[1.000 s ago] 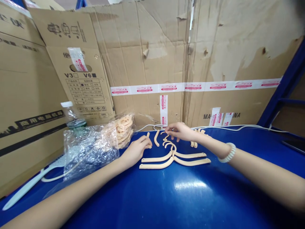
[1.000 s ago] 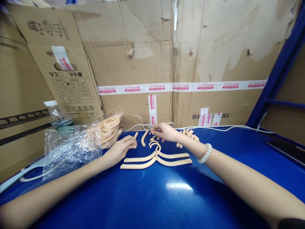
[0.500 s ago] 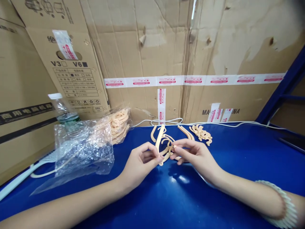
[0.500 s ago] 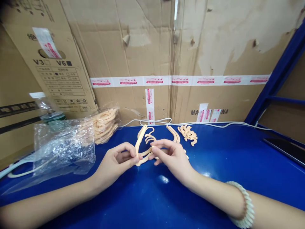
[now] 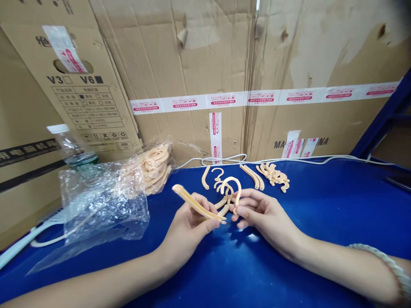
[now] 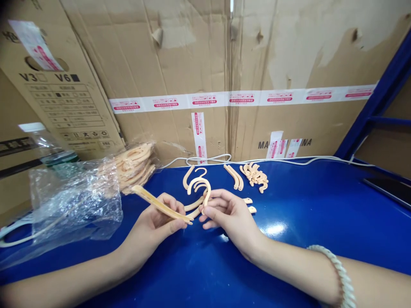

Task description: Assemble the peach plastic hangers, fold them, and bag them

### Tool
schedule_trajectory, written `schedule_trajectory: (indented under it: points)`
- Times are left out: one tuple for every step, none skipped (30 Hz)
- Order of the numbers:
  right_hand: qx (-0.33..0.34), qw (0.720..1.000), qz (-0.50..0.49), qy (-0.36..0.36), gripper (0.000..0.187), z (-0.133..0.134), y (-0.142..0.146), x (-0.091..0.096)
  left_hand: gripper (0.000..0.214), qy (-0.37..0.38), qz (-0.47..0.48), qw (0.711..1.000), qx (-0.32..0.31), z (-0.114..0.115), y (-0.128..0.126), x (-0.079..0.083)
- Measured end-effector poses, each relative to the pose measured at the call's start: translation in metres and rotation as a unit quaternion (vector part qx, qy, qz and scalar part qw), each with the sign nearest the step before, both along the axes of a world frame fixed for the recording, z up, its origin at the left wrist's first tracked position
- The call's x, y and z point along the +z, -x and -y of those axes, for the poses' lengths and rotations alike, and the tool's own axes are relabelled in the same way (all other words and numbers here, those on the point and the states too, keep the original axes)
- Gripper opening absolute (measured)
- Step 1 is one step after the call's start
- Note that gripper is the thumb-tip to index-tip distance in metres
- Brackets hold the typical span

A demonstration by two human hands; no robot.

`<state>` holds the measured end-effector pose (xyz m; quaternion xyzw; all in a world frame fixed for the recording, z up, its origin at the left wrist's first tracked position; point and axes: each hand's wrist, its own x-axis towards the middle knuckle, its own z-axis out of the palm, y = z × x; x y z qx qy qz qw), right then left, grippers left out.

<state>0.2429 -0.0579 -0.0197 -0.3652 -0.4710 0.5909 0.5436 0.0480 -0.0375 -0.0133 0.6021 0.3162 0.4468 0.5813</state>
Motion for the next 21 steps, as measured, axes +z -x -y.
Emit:
schedule_trajectory:
  points:
    - [0.011, 1.000, 0.011, 0.004, 0.031, -0.0003, -0.0004, 0.0000, 0.029, -0.012, -0.015, 1.000, -0.003, 0.0002, -0.0001, -0.0003]
    - [0.022, 1.000, 0.020, 0.005, 0.027, -0.0004, -0.0007, 0.0003, 0.028, -0.022, -0.030, 0.999, -0.007, 0.0004, 0.0000, -0.0008]
    - [0.031, 0.999, 0.026, 0.005, 0.025, -0.0004, -0.0009, 0.0006, 0.027, -0.027, -0.043, 0.999, -0.010, 0.0007, 0.0002, -0.0013]
    - [0.039, 0.999, 0.028, 0.005, 0.025, -0.0004, -0.0011, 0.0010, 0.026, -0.027, -0.051, 0.998, -0.011, 0.0009, 0.0005, -0.0020]
    - [0.045, 0.999, 0.027, 0.003, 0.024, -0.0004, -0.0012, 0.0012, 0.025, -0.025, -0.055, 0.998, -0.011, 0.0010, 0.0009, -0.0027]
    - [0.051, 0.998, 0.026, 0.000, 0.024, -0.0005, -0.0014, 0.0013, 0.026, -0.021, -0.056, 0.998, -0.010, 0.0011, 0.0012, -0.0034]
    - [0.056, 0.998, 0.026, -0.007, 0.023, -0.0007, -0.0015, 0.0013, 0.026, -0.019, -0.056, 0.998, -0.009, 0.0011, 0.0014, -0.0040]
    - [0.061, 0.998, 0.028, -0.015, 0.022, -0.0009, -0.0016, 0.0011, 0.027, -0.017, -0.056, 0.998, -0.007, 0.0011, 0.0016, -0.0045]
    - [0.065, 0.997, 0.033, -0.023, 0.020, -0.0012, -0.0018, 0.0009, 0.027, -0.018, -0.058, 0.998, -0.007, 0.0010, 0.0017, -0.0048]
    - [0.069, 0.996, 0.038, -0.031, 0.019, -0.0013, -0.0020, 0.0007, 0.026, -0.020, -0.062, 0.998, -0.007, 0.0011, 0.0017, -0.0049]
    - [0.073, 0.996, 0.042, -0.038, 0.018, -0.0014, -0.0022, 0.0005, 0.026, -0.025, -0.068, 0.997, -0.007, 0.0011, 0.0017, -0.0048]
    - [0.078, 0.995, 0.044, -0.042, 0.017, -0.0015, -0.0024, 0.0003, 0.025, -0.032, -0.074, 0.997, -0.007, 0.0013, 0.0017, -0.0044]
    - [0.082, 0.995, 0.044, -0.044, 0.018, -0.0014, -0.0026, 0.0002, 0.024, -0.040, -0.082, 0.996, -0.007, 0.0015, 0.0016, -0.0038]
    - [0.086, 0.994, 0.043, -0.044, 0.018, -0.0013, -0.0027, 0.0001, 0.024, -0.048, -0.089, 0.995, -0.009, 0.0019, 0.0016, -0.0031]
    - [0.089, 0.994, 0.042, -0.042, 0.019, -0.0013, -0.0029, 0.0000, 0.023, -0.056, -0.097, 0.994, -0.011, 0.0023, 0.0017, -0.0021]
    - [0.091, 0.994, 0.042, -0.039, 0.020, -0.0013, -0.0029, 0.0000, 0.023, -0.064, -0.103, 0.992, -0.014, 0.0028, 0.0019, -0.0012]
    - [0.092, 0.994, 0.045, -0.035, 0.022, -0.0014, -0.0030, -0.0001, 0.022, -0.073, -0.109, 0.991, -0.017, 0.0033, 0.0022, -0.0003]
    - [0.093, 0.994, 0.049, -0.031, 0.023, -0.0016, -0.0029, -0.0001, 0.022, -0.083, -0.116, 0.990, -0.017, 0.0038, 0.0026, 0.0005]
    - [0.094, 0.994, 0.054, -0.027, 0.024, -0.0018, -0.0029, -0.0001, 0.023, -0.094, -0.124, 0.988, -0.016, 0.0042, 0.0031, 0.0011]
    - [0.095, 0.994, 0.058, -0.024, 0.025, -0.0020, -0.0027, 0.0001, 0.023, -0.105, -0.130, 0.986, -0.013, 0.0046, 0.0037, 0.0015]
    - [0.096, 0.993, 0.062, -0.022, 0.027, -0.0021, -0.0025, 0.0004, 0.024, -0.113, -0.135, 0.984, -0.010, 0.0049, 0.0043, 0.0015]
